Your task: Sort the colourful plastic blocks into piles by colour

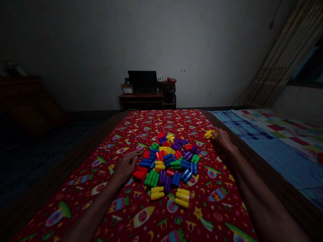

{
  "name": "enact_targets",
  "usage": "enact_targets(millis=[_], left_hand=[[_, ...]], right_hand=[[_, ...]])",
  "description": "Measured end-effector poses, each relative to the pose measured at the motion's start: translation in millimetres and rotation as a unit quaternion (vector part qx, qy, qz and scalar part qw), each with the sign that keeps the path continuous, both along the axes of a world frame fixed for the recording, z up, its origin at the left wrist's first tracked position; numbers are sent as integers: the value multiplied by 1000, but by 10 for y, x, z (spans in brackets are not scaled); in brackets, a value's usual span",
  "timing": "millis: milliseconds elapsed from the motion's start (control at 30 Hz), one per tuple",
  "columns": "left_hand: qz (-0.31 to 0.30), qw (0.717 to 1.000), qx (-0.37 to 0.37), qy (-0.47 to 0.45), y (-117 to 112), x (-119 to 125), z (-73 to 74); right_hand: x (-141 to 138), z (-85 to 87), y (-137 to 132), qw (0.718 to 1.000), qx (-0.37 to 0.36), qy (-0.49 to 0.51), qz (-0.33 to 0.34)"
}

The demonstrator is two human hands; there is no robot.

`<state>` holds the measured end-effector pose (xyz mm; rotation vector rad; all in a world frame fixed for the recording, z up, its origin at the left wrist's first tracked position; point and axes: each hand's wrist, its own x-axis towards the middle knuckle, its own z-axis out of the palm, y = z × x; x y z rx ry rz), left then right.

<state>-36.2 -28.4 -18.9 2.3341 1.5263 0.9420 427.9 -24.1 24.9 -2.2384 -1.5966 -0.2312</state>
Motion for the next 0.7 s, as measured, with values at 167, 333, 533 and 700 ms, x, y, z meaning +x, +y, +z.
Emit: enact_targets(millis=[167,333,533,700], left_hand=[[-4,1000,-3,-7,6,-3,-6],[-8,1000,-3,-22,20,-14,-44],[-8,1000,-3,-26,24,-12,-48],[-3,1000,-6,-23,7,-6,-22]], right_hand=[[-600,223,21,977,126,92,144],[-1558,320,-198,892,-4,131,432],[-1767,208,-215,896,-33,155,416],[-1156,334,22,943,66,186,269]])
